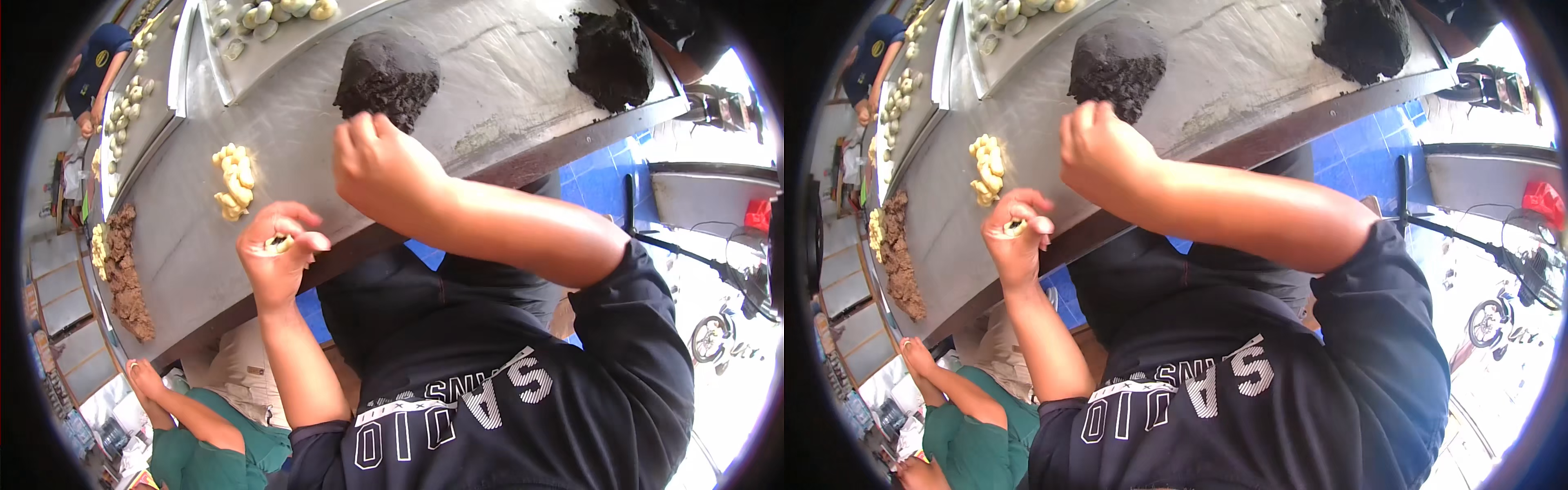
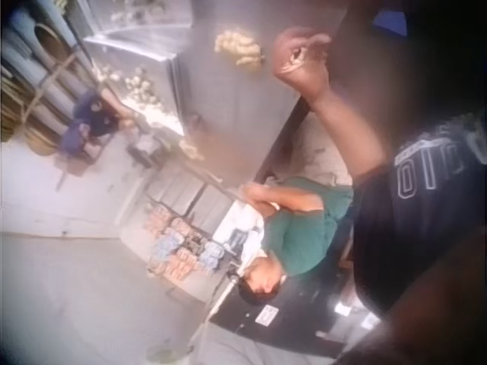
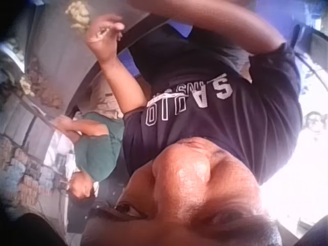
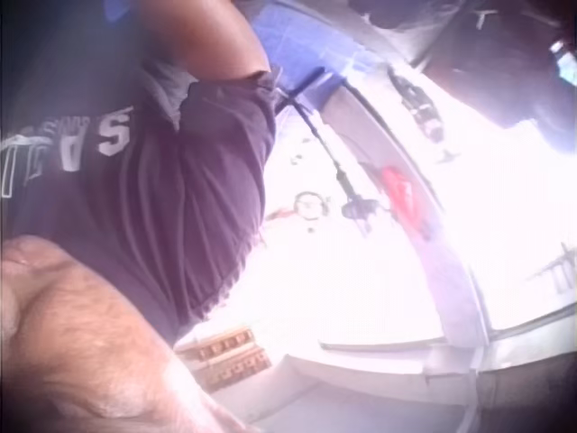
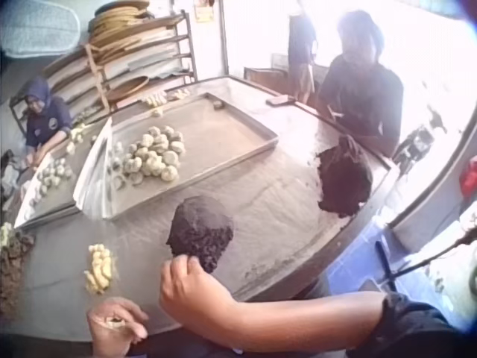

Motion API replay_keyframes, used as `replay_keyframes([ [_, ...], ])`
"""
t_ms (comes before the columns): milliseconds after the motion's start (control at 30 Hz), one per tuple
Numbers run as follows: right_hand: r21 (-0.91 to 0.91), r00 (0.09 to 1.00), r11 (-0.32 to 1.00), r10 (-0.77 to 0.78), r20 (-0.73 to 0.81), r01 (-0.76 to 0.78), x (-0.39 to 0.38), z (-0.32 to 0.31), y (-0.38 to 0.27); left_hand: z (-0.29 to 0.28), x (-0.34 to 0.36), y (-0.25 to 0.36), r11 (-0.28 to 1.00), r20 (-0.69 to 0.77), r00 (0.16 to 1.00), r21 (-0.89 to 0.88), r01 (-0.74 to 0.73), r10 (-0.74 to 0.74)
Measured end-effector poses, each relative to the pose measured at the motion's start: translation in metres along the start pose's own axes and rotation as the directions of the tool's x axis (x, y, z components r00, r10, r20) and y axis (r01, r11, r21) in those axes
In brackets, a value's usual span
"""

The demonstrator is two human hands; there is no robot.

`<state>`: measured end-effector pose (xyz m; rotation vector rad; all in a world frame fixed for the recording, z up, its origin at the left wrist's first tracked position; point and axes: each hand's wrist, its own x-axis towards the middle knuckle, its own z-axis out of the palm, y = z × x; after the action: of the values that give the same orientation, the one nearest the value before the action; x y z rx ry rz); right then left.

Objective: The person wraps small pieces of light dough inside a larger portion of dark dough by hand on a metal table and places the finished balls onto a metal tray.

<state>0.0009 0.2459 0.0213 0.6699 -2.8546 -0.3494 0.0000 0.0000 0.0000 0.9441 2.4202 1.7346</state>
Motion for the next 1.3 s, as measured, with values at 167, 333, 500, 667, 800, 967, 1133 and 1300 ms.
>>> replay_keyframes([
  [167,0.46,0.948,0.881,0.044,-0.316,0.113,-0.029,-0.008,0.035,0.005,-0.001,0.003,0.832,-0.179,0.92,-0.512,0.215,-0.348],
  [333,0.402,0.948,0.913,0.063,-0.312,0.072,-0.049,0.006,0.018,0.006,0.005,0.0,0.922,-0.175,0.952,-0.34,0.183,-0.253],
  [500,0.547,0.89,0.834,0.302,-0.343,-0.072,-0.035,0.017,0.051,0.008,0.006,0.017,0.904,0.002,0.957,-0.33,0.273,-0.288],
  [667,0.654,0.967,0.756,0.15,-0.206,0.022,-0.051,0.009,0.061,0.014,0.011,0.033,0.88,0.041,0.998,0.474,0.025,-0.05],
  [800,0.597,0.939,0.794,0.106,-0.327,0.118,-0.049,0.011,0.049,0.016,0.016,0.009,0.938,0.019,1.0,0.346,0.002,-0.009],
  [967,0.528,0.928,0.843,0.11,-0.356,0.102,-0.027,0.02,0.053,0.022,0.02,0.007,0.928,-0.011,0.999,0.371,0.034,-0.032],
  [1133,0.525,0.941,0.836,0.031,-0.336,0.16,-0.032,0.012,0.057,-0.007,0.022,0.02,0.96,0.155,0.976,0.259,0.11,-0.154],
  [1300,0.649,0.903,0.679,-0.049,-0.428,0.344,-0.035,0.022,0.057,-0.001,-0.005,0.003,0.936,0.038,0.939,-0.073,0.344,-0.342],
])
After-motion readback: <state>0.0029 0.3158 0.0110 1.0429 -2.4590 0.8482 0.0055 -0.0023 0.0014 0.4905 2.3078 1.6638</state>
